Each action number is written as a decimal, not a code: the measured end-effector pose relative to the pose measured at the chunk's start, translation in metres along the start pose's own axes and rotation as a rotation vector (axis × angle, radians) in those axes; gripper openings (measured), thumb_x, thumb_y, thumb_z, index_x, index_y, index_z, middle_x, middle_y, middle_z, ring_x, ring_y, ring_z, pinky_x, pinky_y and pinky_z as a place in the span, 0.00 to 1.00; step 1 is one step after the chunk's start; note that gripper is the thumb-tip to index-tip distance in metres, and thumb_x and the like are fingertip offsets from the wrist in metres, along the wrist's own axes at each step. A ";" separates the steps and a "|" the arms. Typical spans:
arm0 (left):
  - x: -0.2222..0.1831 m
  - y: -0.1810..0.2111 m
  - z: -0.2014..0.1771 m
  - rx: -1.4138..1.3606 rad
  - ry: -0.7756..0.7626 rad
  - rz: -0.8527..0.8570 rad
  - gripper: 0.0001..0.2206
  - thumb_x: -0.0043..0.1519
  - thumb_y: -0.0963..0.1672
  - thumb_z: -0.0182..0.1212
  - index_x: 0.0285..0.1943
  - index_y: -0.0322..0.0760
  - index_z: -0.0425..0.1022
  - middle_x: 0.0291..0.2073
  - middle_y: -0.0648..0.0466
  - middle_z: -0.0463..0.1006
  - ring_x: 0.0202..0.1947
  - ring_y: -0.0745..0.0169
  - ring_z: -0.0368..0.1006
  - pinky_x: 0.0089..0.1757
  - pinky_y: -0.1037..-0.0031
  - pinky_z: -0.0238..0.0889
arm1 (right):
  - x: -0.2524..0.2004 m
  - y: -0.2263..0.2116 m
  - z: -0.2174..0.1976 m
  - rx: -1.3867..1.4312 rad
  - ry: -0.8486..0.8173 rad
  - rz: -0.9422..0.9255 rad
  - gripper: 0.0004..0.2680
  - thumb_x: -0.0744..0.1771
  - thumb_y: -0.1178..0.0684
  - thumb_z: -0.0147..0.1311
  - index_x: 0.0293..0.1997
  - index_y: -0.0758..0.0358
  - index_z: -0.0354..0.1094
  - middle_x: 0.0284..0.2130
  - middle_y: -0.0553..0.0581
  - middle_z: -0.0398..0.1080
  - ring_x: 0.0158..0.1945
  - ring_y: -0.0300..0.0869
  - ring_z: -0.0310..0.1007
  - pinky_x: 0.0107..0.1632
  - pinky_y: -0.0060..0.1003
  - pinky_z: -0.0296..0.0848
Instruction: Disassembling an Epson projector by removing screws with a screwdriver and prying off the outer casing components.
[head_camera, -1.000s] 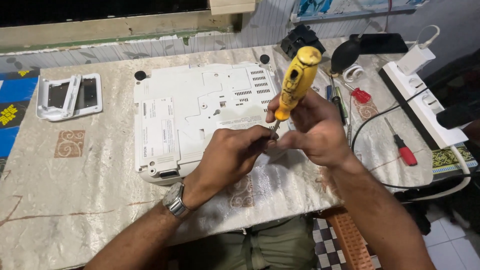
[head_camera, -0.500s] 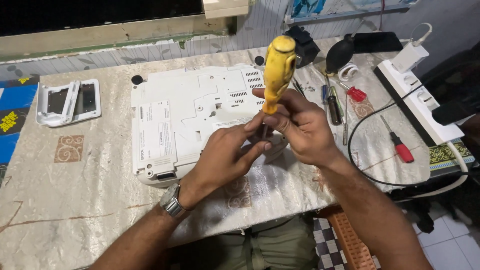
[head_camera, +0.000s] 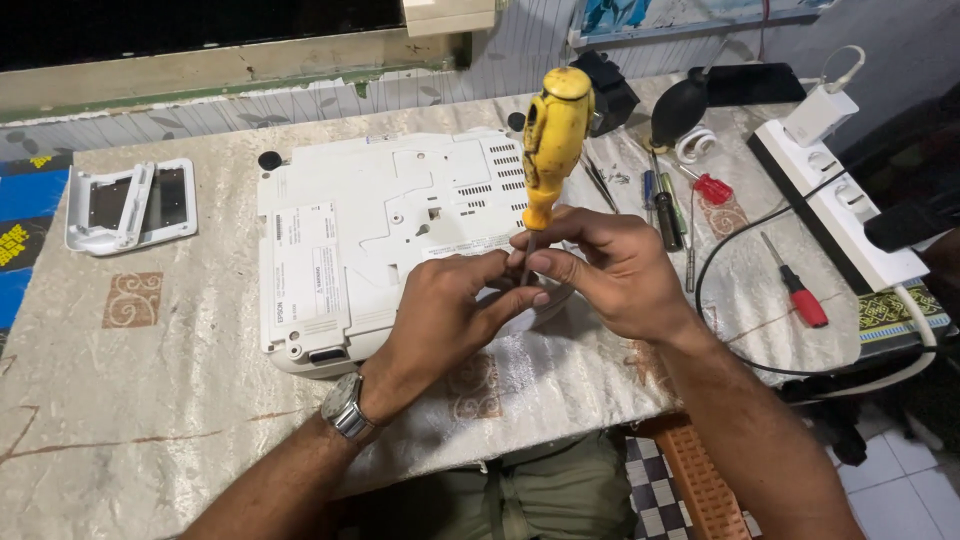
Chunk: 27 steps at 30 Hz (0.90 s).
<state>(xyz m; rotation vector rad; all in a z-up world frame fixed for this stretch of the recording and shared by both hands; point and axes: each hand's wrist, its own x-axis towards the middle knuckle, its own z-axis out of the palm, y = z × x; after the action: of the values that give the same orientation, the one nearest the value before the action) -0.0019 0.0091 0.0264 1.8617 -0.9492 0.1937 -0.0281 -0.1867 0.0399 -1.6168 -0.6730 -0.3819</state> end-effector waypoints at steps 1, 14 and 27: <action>0.000 -0.001 0.000 0.000 -0.002 0.001 0.06 0.59 0.45 0.69 0.33 0.40 0.79 0.25 0.50 0.85 0.30 0.45 0.84 0.35 0.61 0.74 | -0.001 0.000 -0.001 0.000 0.002 0.000 0.03 0.67 0.64 0.58 0.41 0.75 0.74 0.32 0.64 0.75 0.39 0.43 0.74 0.49 0.43 0.75; 0.023 0.001 0.009 0.009 -0.105 -0.012 0.09 0.61 0.40 0.64 0.50 0.38 0.79 0.33 0.46 0.86 0.39 0.43 0.84 0.41 0.58 0.75 | 0.015 0.001 -0.038 -0.007 0.171 -0.031 0.07 0.69 0.64 0.56 0.50 0.79 0.70 0.38 0.64 0.76 0.45 0.43 0.78 0.55 0.39 0.78; 0.189 -0.056 0.113 0.656 -0.459 0.010 0.05 0.55 0.42 0.65 0.39 0.46 0.81 0.36 0.47 0.81 0.37 0.39 0.77 0.34 0.51 0.67 | 0.017 0.050 -0.105 -0.453 0.728 -0.277 0.04 0.75 0.56 0.43 0.53 0.63 0.55 0.47 0.57 0.63 0.47 0.41 0.67 0.43 0.34 0.74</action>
<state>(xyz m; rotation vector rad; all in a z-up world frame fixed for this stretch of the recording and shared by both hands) 0.1349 -0.1726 0.0289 2.5738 -1.3130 0.0862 0.0298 -0.2885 0.0287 -1.6356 -0.2478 -1.3257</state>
